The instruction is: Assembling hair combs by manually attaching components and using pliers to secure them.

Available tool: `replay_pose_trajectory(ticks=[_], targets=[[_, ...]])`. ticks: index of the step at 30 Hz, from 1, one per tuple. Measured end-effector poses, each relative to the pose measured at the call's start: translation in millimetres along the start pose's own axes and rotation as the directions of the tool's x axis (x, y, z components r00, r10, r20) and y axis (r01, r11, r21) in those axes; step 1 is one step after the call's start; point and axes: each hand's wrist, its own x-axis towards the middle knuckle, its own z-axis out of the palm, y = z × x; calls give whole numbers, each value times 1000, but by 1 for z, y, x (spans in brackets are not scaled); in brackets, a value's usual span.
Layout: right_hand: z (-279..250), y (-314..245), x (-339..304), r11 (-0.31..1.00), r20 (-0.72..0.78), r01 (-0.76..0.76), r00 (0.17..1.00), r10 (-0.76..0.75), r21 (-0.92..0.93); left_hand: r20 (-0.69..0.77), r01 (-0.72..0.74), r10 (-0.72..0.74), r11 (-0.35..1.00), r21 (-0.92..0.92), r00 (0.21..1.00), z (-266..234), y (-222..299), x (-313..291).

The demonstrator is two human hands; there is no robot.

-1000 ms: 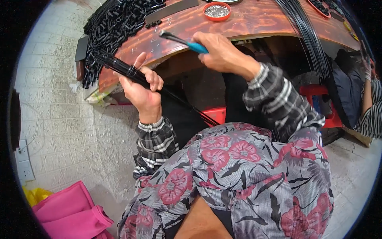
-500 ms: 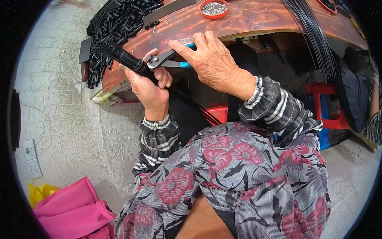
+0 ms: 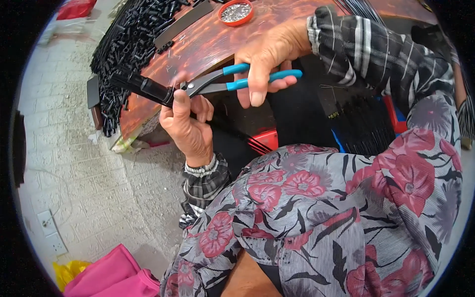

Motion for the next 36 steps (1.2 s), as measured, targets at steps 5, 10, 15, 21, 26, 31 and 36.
replay_pose_trajectory(ticks=[5, 10, 15, 21, 26, 31, 36], targets=[[21, -7, -1, 781, -346, 17, 890, -296, -624, -4, 29, -29, 999, -14, 1000, -6, 0, 0], [25, -3, -13, 49, -188, -267, 527, -829, -963, -16, -22, 21, 999, -49, 1000, -1, -3, 0], [23, -5, -11, 991, -57, -129, 990, 130, 20, -28, 42, -43, 998, -48, 999, -3, -10, -8], [46, 5, -17, 125, -317, -360, 543, -777, -924, -8, 106, -107, 993, -41, 994, 1, -12, -4], [27, 8, -18, 539, -376, 9, 706, -600, -842, 19, 42, -40, 996, -74, 999, -1, -12, -5], [21, -1, -20, 980, 94, -200, 975, 201, -20, 128, 118, -115, 993, -23, 985, -1, -7, -10], [45, 1, -24, 427, -438, -206, 696, -568, -881, 74, 53, -60, 995, 86, 995, 1, -8, -5]])
